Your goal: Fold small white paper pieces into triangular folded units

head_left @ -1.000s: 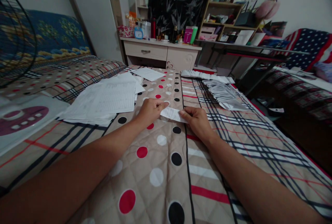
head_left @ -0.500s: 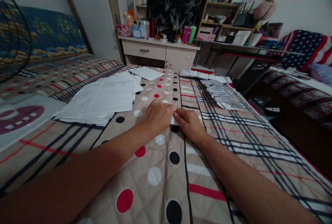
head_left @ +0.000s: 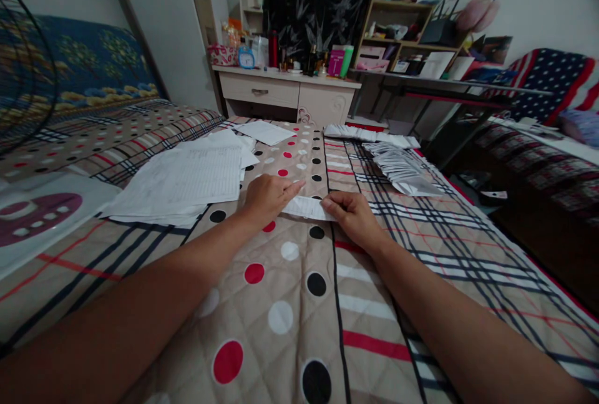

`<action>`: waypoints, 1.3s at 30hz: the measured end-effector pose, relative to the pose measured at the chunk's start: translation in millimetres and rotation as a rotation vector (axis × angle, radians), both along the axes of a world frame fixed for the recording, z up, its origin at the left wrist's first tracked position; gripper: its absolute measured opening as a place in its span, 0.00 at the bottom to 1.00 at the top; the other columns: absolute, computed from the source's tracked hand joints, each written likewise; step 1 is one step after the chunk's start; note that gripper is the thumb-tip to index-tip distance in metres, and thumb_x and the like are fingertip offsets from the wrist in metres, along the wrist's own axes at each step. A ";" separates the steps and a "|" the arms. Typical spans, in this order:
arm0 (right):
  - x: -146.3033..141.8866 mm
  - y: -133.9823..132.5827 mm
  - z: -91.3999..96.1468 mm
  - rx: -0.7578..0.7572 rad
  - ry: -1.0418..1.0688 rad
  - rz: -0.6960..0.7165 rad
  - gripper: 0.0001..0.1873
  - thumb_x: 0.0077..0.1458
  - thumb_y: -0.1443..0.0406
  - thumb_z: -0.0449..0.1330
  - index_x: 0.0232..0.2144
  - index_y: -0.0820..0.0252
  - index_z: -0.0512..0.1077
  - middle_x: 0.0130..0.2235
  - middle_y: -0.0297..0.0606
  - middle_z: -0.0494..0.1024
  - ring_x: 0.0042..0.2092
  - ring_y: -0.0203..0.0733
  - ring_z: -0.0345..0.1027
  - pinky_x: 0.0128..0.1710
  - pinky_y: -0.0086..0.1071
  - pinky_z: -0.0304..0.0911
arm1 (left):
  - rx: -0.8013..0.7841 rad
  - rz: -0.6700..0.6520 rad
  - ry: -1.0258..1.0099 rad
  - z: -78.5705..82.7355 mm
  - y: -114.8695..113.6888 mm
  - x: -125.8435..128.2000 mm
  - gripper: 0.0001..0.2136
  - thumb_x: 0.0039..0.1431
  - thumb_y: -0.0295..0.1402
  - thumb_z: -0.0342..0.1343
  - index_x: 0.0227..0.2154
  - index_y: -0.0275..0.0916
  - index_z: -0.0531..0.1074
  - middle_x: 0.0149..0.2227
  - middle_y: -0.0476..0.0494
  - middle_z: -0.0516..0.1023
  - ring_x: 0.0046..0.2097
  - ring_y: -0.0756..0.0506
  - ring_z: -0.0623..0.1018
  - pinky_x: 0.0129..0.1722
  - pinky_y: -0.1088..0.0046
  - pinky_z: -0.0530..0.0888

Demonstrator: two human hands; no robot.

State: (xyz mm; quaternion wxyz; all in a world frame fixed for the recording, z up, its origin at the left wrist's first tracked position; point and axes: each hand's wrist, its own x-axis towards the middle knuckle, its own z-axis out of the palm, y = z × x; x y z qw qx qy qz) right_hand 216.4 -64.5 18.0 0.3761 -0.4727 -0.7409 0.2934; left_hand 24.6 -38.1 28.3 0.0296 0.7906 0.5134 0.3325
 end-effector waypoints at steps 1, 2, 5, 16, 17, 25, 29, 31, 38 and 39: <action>1.5 0.9 -0.6 -0.019 0.022 -0.009 0.19 0.55 0.56 0.54 0.17 0.58 0.60 0.19 0.29 0.57 0.24 0.34 0.50 0.23 0.29 0.45 | 0.000 0.017 -0.014 -0.5 1.5 -1.1 0.27 0.62 0.47 0.48 0.10 0.38 0.64 0.13 0.51 0.58 0.19 0.51 0.56 0.23 0.71 0.49; 2.9 1.9 -1.3 -0.036 0.047 -0.017 0.18 0.54 0.56 0.54 0.17 0.58 0.62 0.19 0.29 0.58 0.24 0.34 0.50 0.23 0.29 0.46 | -0.002 0.026 -0.029 -1.1 3.1 -2.6 0.27 0.61 0.47 0.49 0.10 0.38 0.64 0.13 0.51 0.58 0.19 0.51 0.56 0.23 0.71 0.49; 8.2 5.6 -2.1 -0.066 0.160 -0.079 0.17 0.51 0.56 0.57 0.17 0.58 0.63 0.19 0.30 0.59 0.23 0.33 0.50 0.22 0.29 0.46 | -0.006 0.090 -0.120 -3.1 8.9 -10.9 0.27 0.61 0.48 0.49 0.10 0.38 0.62 0.13 0.52 0.55 0.19 0.52 0.56 0.23 0.71 0.49; 5.3 2.5 10.1 -0.414 0.643 -0.090 0.16 0.46 0.57 0.63 0.17 0.59 0.63 0.14 0.23 0.51 0.17 0.28 0.37 0.18 0.29 0.34 | -0.259 -0.432 -0.677 -17.2 3.3 7.9 0.45 0.41 0.30 0.70 0.61 0.46 0.53 0.56 0.35 0.68 0.37 0.50 0.78 0.29 0.78 0.72; 4.6 2.1 10.8 -0.435 0.635 -0.080 0.17 0.45 0.57 0.63 0.17 0.60 0.64 0.14 0.24 0.52 0.17 0.27 0.37 0.18 0.29 0.34 | -0.299 -0.501 -0.734 -17.5 2.5 10.0 0.47 0.40 0.30 0.71 0.62 0.47 0.51 0.59 0.33 0.65 0.40 0.48 0.78 0.32 0.77 0.74; 7.8 1.9 12.2 -0.407 0.503 -0.051 0.19 0.52 0.53 0.58 0.22 0.64 0.73 0.12 0.25 0.53 0.17 0.29 0.39 0.18 0.28 0.37 | -0.459 -0.548 -0.933 -9.5 -1.3 10.0 0.16 0.50 0.35 0.64 0.40 0.34 0.71 0.43 0.38 0.78 0.39 0.46 0.79 0.32 0.75 0.77; 6.3 -1.5 14.6 -0.347 0.464 0.023 0.22 0.55 0.49 0.56 0.29 0.62 0.74 0.17 0.29 0.63 0.19 0.31 0.50 0.19 0.28 0.43 | -0.576 -0.402 -1.096 -7.3 -3.9 9.5 0.15 0.49 0.32 0.62 0.39 0.34 0.70 0.37 0.40 0.79 0.36 0.46 0.80 0.26 0.78 0.75; 5.3 -2.2 15.1 -0.349 0.472 0.046 0.19 0.51 0.50 0.61 0.33 0.62 0.74 0.22 0.30 0.67 0.21 0.30 0.53 0.20 0.27 0.45 | -0.616 -0.352 -1.163 -7.0 -3.5 9.1 0.14 0.47 0.30 0.61 0.39 0.33 0.70 0.36 0.41 0.79 0.34 0.47 0.79 0.26 0.78 0.75; 4.3 2.6 4.7 -0.306 0.496 -0.038 0.19 0.48 0.52 0.65 0.33 0.63 0.74 0.24 0.30 0.70 0.22 0.30 0.57 0.21 0.25 0.51 | -0.642 -0.269 -1.061 -13.2 2.2 11.2 0.15 0.49 0.27 0.51 0.39 0.31 0.75 0.36 0.39 0.80 0.31 0.48 0.78 0.27 0.75 0.76; 4.1 3.0 3.0 -0.283 0.467 -0.069 0.19 0.50 0.51 0.63 0.31 0.63 0.74 0.23 0.31 0.70 0.21 0.30 0.58 0.20 0.26 0.51 | -0.632 -0.250 -0.991 -14.7 2.9 11.9 0.16 0.50 0.27 0.50 0.41 0.31 0.75 0.37 0.39 0.80 0.31 0.47 0.78 0.28 0.73 0.76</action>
